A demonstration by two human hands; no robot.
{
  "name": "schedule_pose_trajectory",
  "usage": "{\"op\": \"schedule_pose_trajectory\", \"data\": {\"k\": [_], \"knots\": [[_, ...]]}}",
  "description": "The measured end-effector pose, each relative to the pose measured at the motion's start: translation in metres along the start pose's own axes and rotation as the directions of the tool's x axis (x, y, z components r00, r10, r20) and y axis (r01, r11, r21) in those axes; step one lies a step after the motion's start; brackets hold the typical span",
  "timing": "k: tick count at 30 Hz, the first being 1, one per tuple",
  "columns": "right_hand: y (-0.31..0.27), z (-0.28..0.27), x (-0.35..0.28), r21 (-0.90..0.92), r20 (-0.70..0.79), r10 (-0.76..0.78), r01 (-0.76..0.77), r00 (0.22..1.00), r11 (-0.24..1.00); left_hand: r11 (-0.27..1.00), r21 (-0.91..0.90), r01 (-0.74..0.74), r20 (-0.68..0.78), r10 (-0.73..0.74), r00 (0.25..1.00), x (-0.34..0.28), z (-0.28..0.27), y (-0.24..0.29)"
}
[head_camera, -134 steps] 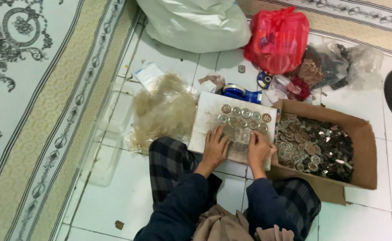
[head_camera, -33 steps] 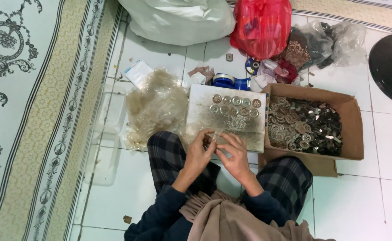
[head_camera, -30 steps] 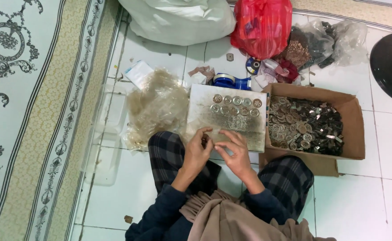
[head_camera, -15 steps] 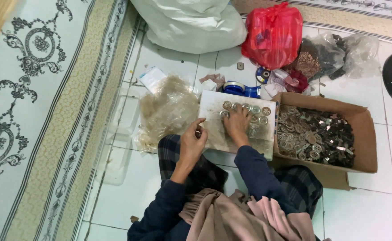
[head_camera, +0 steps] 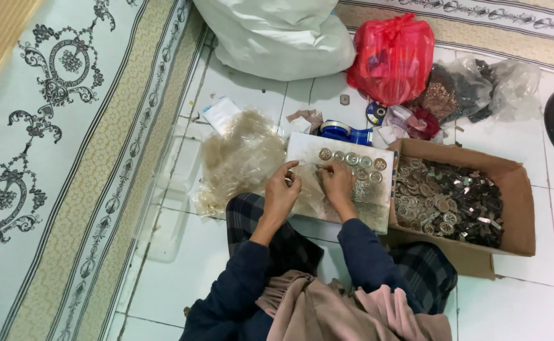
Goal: Sorting metal hardware pieces from a cardboard box, arranging them on a template, and packaging them into plastic bags.
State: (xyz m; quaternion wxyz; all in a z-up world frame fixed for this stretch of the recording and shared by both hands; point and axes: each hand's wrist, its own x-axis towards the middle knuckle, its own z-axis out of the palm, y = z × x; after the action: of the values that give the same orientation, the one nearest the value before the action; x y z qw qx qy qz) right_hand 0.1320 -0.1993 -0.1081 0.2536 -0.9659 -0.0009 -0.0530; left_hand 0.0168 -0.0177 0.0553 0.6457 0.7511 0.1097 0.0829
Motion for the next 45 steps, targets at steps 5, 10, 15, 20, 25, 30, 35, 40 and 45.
{"op": "schedule_pose_trajectory", "data": {"k": [5, 10, 15, 20, 25, 30, 35, 40, 45], "knots": [[-0.037, -0.067, -0.034, 0.545, -0.093, 0.104, -0.037, 0.99, 0.838, 1.0, 0.012, -0.009, 0.006, 0.009, 1.0, 0.019, 0.015, -0.02], [-0.07, -0.113, -0.062, 0.682, -0.106, 0.05, 0.036, 0.993, 0.731, 1.0, 0.009, -0.016, 0.022, 0.016, 1.0, 0.031, 0.026, -0.03], [-0.078, -0.108, -0.068, 0.555, -0.166, -0.051, 0.136, 0.985, 0.821, 1.0, -0.009, -0.004, 0.012, 0.004, 1.0, 0.036, 0.032, -0.037], [-0.082, -0.109, -0.061, 0.521, -0.129, -0.081, 0.137, 0.988, 0.843, 1.0, -0.001, 0.005, 0.02, -0.005, 1.0, 0.037, 0.031, -0.046], [-0.049, -0.082, -0.016, 0.466, -0.117, -0.075, 0.122, 0.99, 0.877, 1.0, -0.008, 0.024, 0.015, -0.024, 1.0, 0.036, 0.024, -0.05], [-0.008, -0.033, 0.038, -0.11, 0.058, -0.063, 0.069, 0.996, 0.991, 0.997, -0.057, 0.051, 0.046, -0.049, 0.998, 0.03, 0.013, -0.022], [-0.007, -0.023, 0.049, -0.266, 0.157, -0.077, 0.118, 0.985, 0.957, 0.97, -0.243, -0.028, 0.064, 0.045, 0.997, 0.001, -0.013, 0.067], [0.027, 0.02, 0.066, -0.346, 0.078, -0.186, 0.202, 0.979, 0.916, 0.949, -0.293, -0.112, 0.051, 0.133, 0.99, -0.011, -0.029, 0.113], [0.017, 0.017, 0.074, -0.286, 0.194, -0.055, 0.11, 0.979, 0.952, 0.991, -0.125, -0.054, 0.077, 0.064, 0.995, 0.024, -0.009, 0.04]]}}
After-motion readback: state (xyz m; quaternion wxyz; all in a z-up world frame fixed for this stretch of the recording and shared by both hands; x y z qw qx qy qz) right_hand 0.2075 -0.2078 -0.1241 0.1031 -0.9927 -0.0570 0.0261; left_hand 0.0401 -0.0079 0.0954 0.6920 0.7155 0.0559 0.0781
